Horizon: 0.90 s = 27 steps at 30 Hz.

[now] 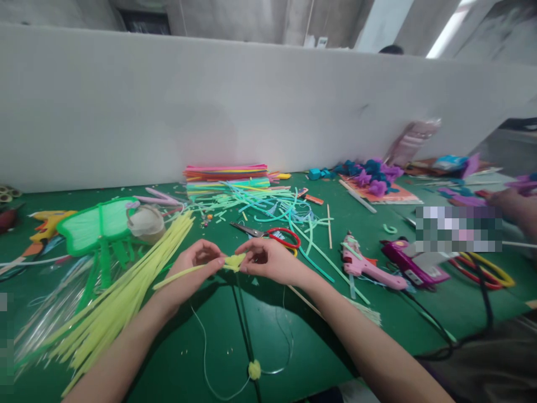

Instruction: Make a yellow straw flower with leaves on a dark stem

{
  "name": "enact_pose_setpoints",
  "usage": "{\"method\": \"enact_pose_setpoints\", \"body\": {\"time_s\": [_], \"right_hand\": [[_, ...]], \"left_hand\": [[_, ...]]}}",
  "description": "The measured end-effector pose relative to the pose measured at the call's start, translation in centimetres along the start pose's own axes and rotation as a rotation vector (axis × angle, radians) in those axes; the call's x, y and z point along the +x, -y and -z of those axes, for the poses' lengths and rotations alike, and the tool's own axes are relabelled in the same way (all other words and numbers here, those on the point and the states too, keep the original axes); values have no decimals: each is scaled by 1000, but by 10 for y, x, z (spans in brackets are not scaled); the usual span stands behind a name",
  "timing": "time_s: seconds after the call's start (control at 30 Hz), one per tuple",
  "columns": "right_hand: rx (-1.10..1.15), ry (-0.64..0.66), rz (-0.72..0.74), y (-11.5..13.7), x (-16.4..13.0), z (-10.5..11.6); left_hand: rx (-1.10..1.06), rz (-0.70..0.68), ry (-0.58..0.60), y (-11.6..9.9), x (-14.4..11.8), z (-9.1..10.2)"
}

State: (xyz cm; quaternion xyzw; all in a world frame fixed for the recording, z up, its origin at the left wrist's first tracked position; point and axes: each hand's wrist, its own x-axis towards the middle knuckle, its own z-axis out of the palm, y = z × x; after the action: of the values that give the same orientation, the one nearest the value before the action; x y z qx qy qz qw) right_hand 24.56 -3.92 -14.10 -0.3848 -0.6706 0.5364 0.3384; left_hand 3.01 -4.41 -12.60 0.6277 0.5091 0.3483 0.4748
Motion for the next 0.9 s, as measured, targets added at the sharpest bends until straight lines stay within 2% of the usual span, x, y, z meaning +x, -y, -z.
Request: {"method": "enact_pose_setpoints", "body": {"time_s": [0.07,0.13,0.23,0.3,0.33,0.37,0.43,0.47,0.53,0.6,0.77,0.9], "right_hand": [[-42,-13,-1,-3,1,-1],[-83,-18,-2,-5,1,-1],[-109,-26,-13,-8,2,-1],[-95,-18,-29,-9,2,0],[-79,-9,-33,-9,3,0],[-59,5,-33,-9,3,1],[-17,31,-29,-10,4,1],[-3,41,-29,-9,4,2],[-15,50,-39,-8,4,2],[-102,44,-34,-6,2,1],[-523,10,92,2,-2,-1],[-791,-53,216,7,-3,-2]], "left_hand": [[-23,-61,-59,-4,0,13],[-57,-112,-173,-12,-2,30],[30,-258,-481,-27,-9,51],[260,-360,-692,-35,-13,51],[459,-391,-610,-37,-14,47],[613,-474,-465,-37,-14,39],[855,-609,-62,-32,-11,20],[948,-641,32,-28,-8,11],[1082,-664,85,-18,-1,-4],[1114,-681,121,-9,5,-11],[1051,-656,188,3,7,-8],[1043,-631,177,6,5,-7]]}}
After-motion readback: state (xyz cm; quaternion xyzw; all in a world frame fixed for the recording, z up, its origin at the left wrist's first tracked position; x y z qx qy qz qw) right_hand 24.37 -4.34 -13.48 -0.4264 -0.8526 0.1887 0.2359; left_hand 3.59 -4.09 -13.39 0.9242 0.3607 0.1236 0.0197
